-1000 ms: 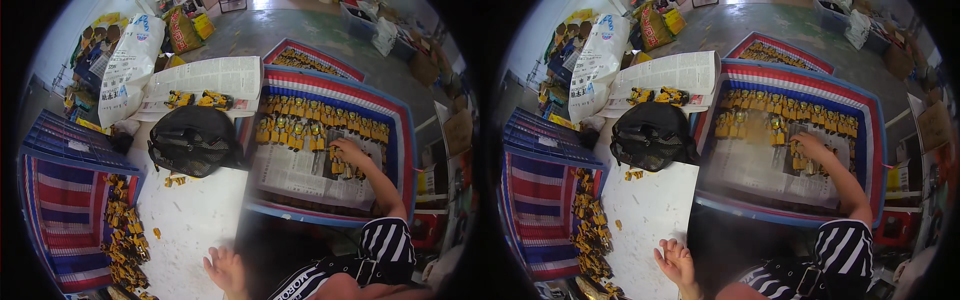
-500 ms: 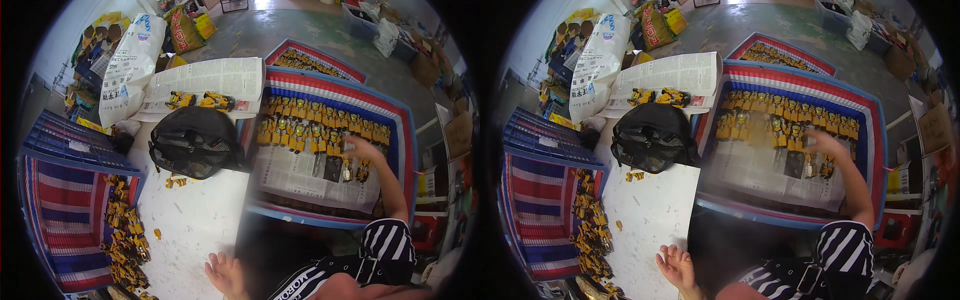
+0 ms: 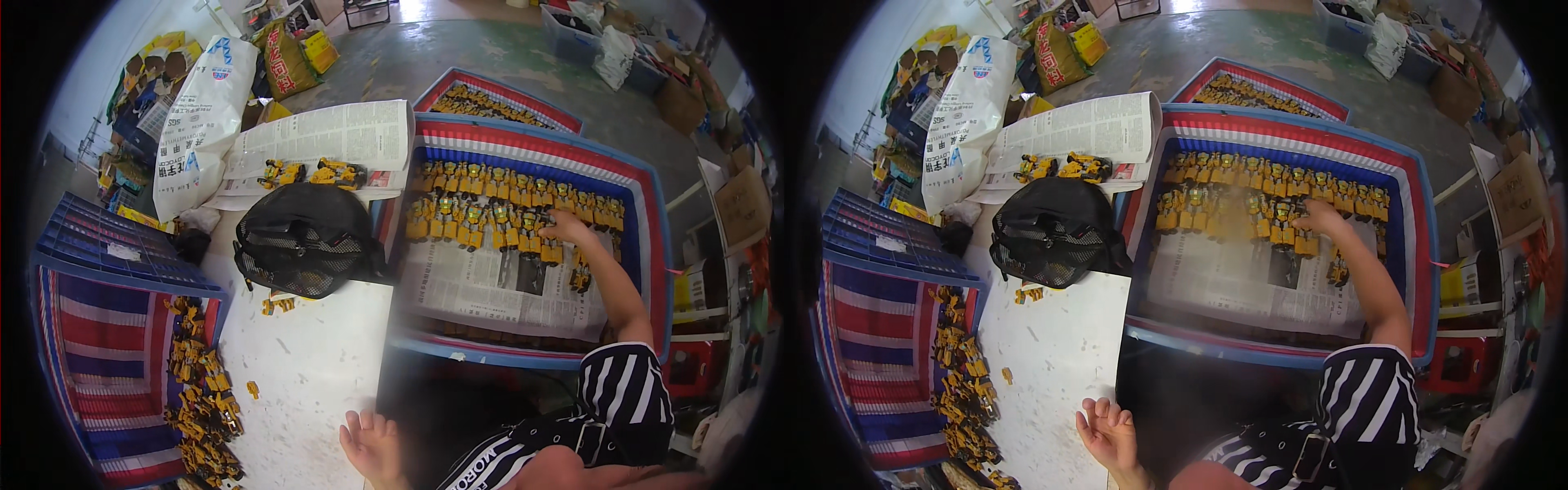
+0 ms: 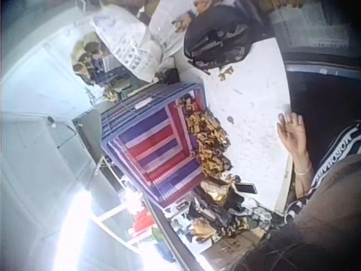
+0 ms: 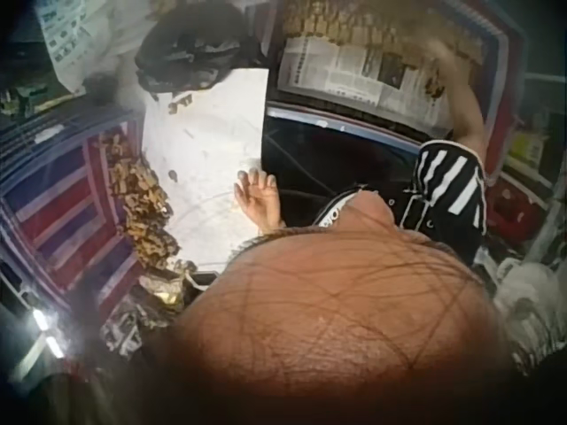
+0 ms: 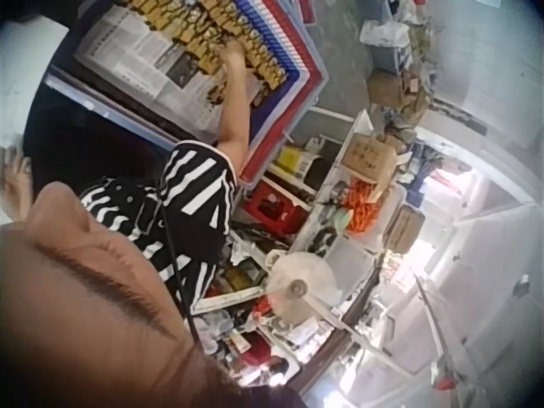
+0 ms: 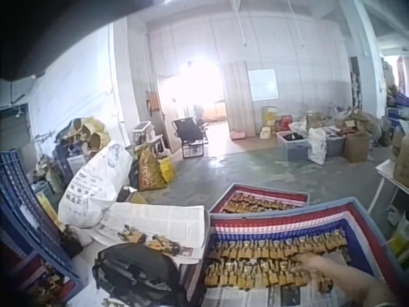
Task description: The person assembles toy robot figures by hand and packs them in rows inside a crate lined with newspaper. The person then assembles additional toy robot figures from the pile on the worktable.
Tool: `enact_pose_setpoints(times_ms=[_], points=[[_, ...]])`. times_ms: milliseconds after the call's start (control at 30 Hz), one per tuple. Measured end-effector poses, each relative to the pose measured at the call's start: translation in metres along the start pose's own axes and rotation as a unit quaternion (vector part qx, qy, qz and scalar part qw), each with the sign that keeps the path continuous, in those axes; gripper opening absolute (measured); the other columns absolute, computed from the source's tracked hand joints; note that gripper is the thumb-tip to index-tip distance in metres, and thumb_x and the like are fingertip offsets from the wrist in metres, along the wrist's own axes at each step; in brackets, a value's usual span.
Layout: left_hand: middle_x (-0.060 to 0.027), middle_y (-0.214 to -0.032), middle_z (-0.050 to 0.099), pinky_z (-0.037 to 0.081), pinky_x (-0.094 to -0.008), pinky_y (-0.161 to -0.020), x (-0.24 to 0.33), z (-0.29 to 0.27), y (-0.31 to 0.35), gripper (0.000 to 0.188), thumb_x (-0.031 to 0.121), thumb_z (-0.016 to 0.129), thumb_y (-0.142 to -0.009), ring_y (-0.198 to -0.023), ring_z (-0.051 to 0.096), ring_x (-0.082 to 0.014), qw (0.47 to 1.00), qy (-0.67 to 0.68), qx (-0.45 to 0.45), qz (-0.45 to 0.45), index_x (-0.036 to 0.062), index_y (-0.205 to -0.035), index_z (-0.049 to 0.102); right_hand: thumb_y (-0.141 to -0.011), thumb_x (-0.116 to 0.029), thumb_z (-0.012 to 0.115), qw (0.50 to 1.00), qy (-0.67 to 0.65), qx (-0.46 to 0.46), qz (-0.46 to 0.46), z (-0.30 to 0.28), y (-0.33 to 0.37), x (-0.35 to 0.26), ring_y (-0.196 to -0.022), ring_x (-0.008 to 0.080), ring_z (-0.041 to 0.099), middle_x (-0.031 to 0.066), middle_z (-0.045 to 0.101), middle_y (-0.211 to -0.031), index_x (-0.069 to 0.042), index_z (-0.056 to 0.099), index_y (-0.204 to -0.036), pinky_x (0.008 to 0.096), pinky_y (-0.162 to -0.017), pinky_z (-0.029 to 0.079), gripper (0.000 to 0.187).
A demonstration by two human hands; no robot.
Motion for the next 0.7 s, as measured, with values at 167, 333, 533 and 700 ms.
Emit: enact_pose_setpoints(times_ms=[167,333,533,700], points=[[-0.0033,-0.074,0.04,0.032,-0.0279,-0.062,0.008,-0.012,0.007,0.023,0.028,0.035,-0.088,-0.062,0.036,-0.0141,1.0,-0.02,-0.005,0.023,0.0084,-0.093,0.044,-0.071,-0.032,0.062,0.997,-0.019,0.071,-0.01,-0.029,0.032,0.02,-0.099,0.0312,0.048,0.0213,0.047,-0.111,0.003,0.045,-0.112,0.0377,-0.08,0.041,0.056],[-0.0028,-0.074,0.038,0.032,-0.028,-0.062,0.011,-0.02,0.004,0.022,0.027,0.035,-0.088,-0.062,0.035,-0.0137,0.999,-0.016,0.018,0.028,0.0085,-0.094,0.045,-0.066,-0.026,0.067,0.996,0.029,-0.014,-0.089,-0.015,0.062,0.049,-0.098,0.0285,0.05,0.0183,0.048,-0.112,0.001,0.045,-0.113,0.034,-0.08,0.042,0.059],[-0.0028,-0.074,0.04,0.032,-0.0295,-0.062,0.0,-0.006,-0.002,0.022,0.029,0.034,-0.087,-0.064,0.036,-0.0142,1.0,-0.018,0.011,-0.004,0.0103,-0.091,0.045,-0.061,-0.02,0.072,0.995,-0.1,-0.013,-0.006,-0.013,0.061,0.079,-0.105,0.0278,0.046,0.0168,0.048,-0.111,0.0,0.046,-0.113,0.0372,-0.085,0.04,0.061],[-0.0037,-0.075,0.041,0.033,-0.0289,-0.062,0.007,-0.008,0.005,0.023,0.027,0.034,-0.088,-0.063,0.038,-0.0142,1.0,-0.02,-0.007,0.01,0.0089,-0.094,0.046,-0.06,-0.015,0.067,0.986,-0.128,0.106,-0.019,-0.067,0.062,0.055,-0.07,0.0209,0.056,0.0152,0.058,-0.087,0.007,0.055,-0.094,0.0302,-0.063,0.044,0.042]])
Point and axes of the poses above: each hand's wrist, its own y-axis away from the middle knuckle, its own z-axis out of the palm, x = y × z, the point moved 8 cm from there along -y, towards the middle knuckle
